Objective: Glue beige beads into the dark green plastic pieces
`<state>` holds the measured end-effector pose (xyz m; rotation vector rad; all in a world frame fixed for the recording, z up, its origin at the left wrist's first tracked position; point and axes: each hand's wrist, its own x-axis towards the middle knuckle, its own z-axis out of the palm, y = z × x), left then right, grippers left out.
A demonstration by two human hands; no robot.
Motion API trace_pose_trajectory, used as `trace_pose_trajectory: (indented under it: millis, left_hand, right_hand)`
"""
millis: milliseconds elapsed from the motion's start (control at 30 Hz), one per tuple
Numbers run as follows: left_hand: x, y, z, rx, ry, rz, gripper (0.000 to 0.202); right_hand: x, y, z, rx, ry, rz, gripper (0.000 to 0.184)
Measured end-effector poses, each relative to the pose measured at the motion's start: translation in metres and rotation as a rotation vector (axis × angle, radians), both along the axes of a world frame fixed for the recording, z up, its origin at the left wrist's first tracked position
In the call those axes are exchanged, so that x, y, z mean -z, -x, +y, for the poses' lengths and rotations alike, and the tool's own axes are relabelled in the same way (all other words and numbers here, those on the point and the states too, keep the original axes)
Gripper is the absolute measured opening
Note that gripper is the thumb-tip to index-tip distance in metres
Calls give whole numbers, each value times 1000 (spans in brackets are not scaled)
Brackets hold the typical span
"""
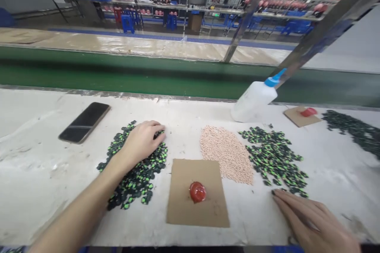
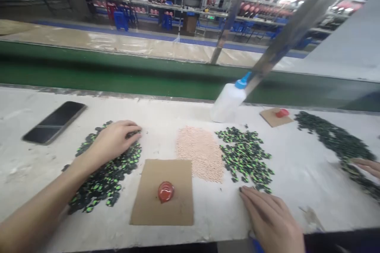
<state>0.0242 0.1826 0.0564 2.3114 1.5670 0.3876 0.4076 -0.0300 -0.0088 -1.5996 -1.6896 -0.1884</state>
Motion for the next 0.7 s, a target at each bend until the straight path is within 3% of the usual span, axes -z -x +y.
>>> trace_pose_trajectory:
  millis: [67,167,300,433,567,700]
  left_hand:
    - [1,-1,5,29,-12,54,16]
    - [1,-3,5,63,-23,99,27]
    - [2,-3,9,80,-8,142,24]
    - [3,-7,14,57,-12,148,15]
    - [-6,-10,7,-13,-46,2,14]
    - [-22,-5,-21,-151,-51,-236,20]
  right_hand:
    - [-9,7,7,-43,-43,-179,15]
    - [-18,31,27,7,-36,-219,14]
    - [-24,63,62,-4,120,-224,19]
    - [-25,77,83,-60,215,-208,23]
    - [-21,78,90,-99,244,-143,33]
    - [-20,76,91,-111,258,-12,32]
